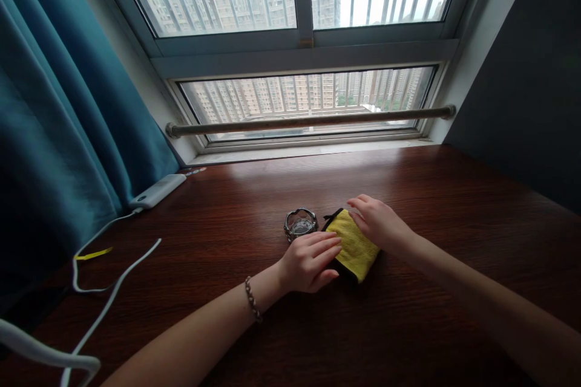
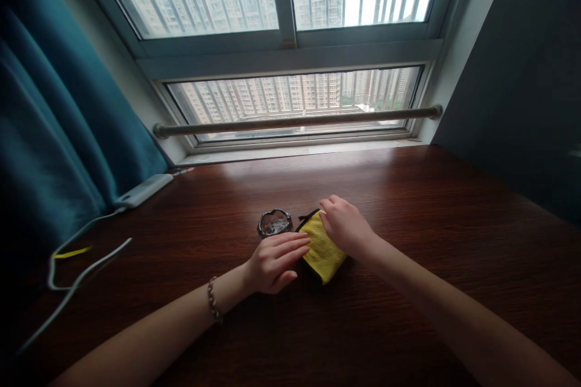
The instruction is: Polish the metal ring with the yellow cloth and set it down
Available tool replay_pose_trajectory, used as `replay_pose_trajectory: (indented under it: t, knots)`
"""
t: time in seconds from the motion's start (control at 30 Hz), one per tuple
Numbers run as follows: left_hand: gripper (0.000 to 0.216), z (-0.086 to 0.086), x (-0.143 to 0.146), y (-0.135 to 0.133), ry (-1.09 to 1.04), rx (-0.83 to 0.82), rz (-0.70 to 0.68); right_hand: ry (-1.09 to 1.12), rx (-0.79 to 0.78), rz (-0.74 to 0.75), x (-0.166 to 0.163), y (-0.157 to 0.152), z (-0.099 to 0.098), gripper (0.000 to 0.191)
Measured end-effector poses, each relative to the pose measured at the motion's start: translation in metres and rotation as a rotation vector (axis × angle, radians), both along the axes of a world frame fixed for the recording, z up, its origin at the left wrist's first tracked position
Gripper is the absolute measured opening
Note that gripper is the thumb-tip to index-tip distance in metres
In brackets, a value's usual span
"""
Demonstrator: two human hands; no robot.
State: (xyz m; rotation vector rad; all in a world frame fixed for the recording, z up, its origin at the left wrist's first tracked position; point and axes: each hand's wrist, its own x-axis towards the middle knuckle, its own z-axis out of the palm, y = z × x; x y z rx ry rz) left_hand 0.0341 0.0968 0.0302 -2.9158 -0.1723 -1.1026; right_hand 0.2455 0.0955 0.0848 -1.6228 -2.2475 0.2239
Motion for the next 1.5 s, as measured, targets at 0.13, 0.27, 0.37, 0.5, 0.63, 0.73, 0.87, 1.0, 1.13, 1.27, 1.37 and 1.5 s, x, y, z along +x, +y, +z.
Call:
replay_pose_trajectory:
  t: [0.13,0.27,0.37,0.5,0.63,0.73,0.87,1.0,1.13,1.27,1.37,1.5]
  knots:
    - [0.049,0.006,0.008,-0.002,0.203,-0.025,-0.188,-0.128,0.141,0.124,-0.009,0.011,-0.041,0.057]
    - [0.049,0.006,0.010,-0.002,0.356,-0.137,-0.198,-0.200,-0.070,0.121,-0.008,0.021,-0.070,0.066]
    - [0.051,0.001,0.008,-0.002,0.336,-0.134,-0.206,-0.189,-0.105,0.118,-0.002,0.027,-0.075,0.068]
    - [0.060,-0.004,0.008,-0.002,0.272,-0.070,-0.265,-0.158,-0.081,0.104,0.002,0.029,-0.073,0.062]
    - [0.053,-0.005,0.011,-0.004,0.273,-0.045,-0.267,-0.059,0.022,-0.049,0.007,0.029,-0.062,0.053]
    - [0.048,-0.004,0.011,-0.005,0.261,-0.018,-0.264,-0.043,-0.071,-0.176,0.012,0.028,-0.053,0.039]
    - [0.051,-0.002,0.008,-0.007,0.178,0.061,-0.283,-0.041,-0.182,-0.170,0.014,0.024,-0.049,0.025]
    - [0.058,0.000,0.010,-0.013,0.051,0.183,-0.293,-0.027,-0.161,-0.225,0.032,0.011,-0.046,0.021]
    - [0.051,-0.003,0.015,-0.020,0.058,0.245,-0.297,0.037,-0.190,-0.368,0.103,-0.014,-0.048,0.022]
    - [0.043,-0.007,0.016,-0.023,0.136,0.252,-0.276,0.136,-0.237,-0.565,0.228,-0.051,-0.066,0.025]
    - [0.036,-0.006,0.016,-0.025,0.180,0.246,-0.253,0.190,-0.220,-0.753,0.334,-0.083,-0.085,0.026]
    - [0.032,-0.004,0.016,-0.026,0.195,0.231,-0.227,0.209,-0.154,-0.916,0.454,-0.116,-0.110,0.036]
